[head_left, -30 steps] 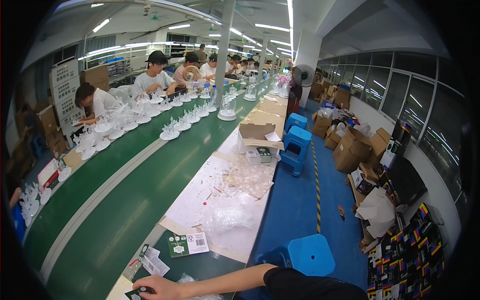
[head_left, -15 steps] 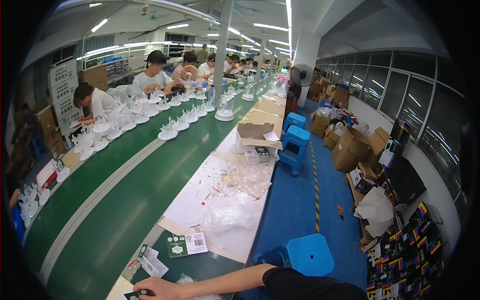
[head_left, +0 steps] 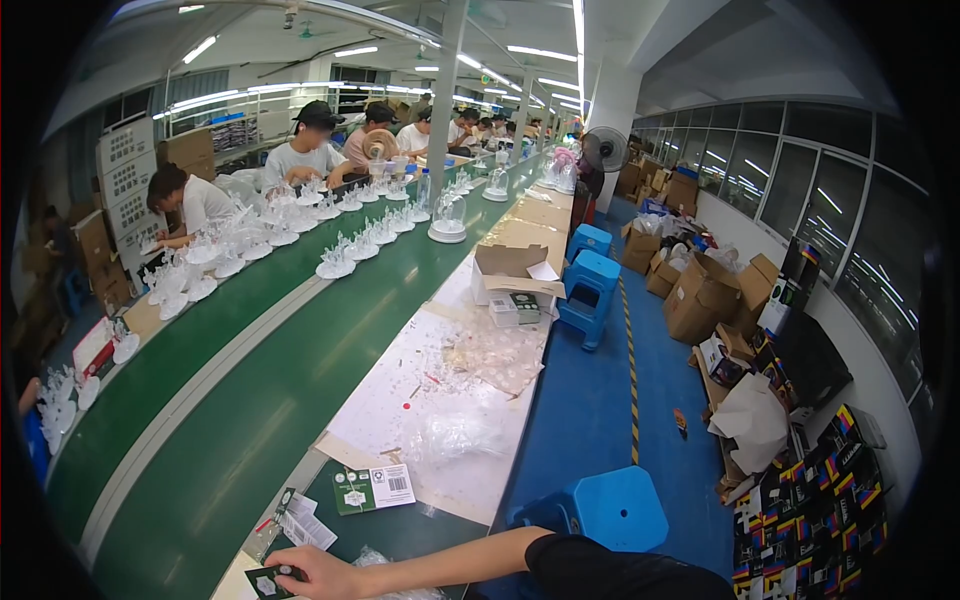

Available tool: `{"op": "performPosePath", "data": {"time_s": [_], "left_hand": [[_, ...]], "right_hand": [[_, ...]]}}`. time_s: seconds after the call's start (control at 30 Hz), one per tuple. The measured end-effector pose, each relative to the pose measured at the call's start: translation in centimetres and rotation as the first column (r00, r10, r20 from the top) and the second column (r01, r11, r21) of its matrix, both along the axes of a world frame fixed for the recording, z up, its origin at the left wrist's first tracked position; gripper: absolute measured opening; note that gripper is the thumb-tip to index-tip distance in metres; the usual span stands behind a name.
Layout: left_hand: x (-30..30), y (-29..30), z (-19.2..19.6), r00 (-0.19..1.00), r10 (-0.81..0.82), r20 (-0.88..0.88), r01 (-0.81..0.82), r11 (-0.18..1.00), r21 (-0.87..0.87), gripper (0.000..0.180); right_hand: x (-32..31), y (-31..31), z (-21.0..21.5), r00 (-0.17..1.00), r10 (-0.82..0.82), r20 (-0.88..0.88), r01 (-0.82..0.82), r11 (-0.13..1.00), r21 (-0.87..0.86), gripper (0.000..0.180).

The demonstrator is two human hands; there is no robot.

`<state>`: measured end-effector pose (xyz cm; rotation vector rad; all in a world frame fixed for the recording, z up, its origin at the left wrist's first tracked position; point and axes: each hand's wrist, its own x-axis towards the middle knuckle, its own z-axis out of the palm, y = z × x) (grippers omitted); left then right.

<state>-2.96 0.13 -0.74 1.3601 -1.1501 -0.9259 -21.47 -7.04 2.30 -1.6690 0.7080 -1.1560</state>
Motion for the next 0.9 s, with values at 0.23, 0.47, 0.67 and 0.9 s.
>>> {"op": "performPosePath", "data": {"time_s": [0.23,0.47,0.67,0.9], "left_hand": [[0.5,0.4,-0.7,1.000,-0.003,0.014,0.003,1.000,0.015,0.021],[0.9,-0.1,-0.5,0.998,0.034,-0.056,-0.031,0.998,0.050,0.025],[0.7,-0.1,-0.1,0.993,0.016,-0.120,-0.008,0.998,0.069,0.023],[-1.1,0.2,1.7,0.977,0.046,-0.208,-0.035,0.998,0.057,0.022]], "right_hand": [[0.0,0.2,-0.2,0.998,-0.039,0.048,0.041,0.998,-0.055,0.021],[0.1,0.1,0.0,0.997,-0.020,0.075,0.014,0.997,0.073,0.021],[0.8,-0.4,-1.3,0.991,-0.013,0.134,-0.009,0.987,0.160,0.020],[0.6,0.0,-1.1,0.985,-0.012,0.174,-0.012,0.991,0.136,0.021]]}}
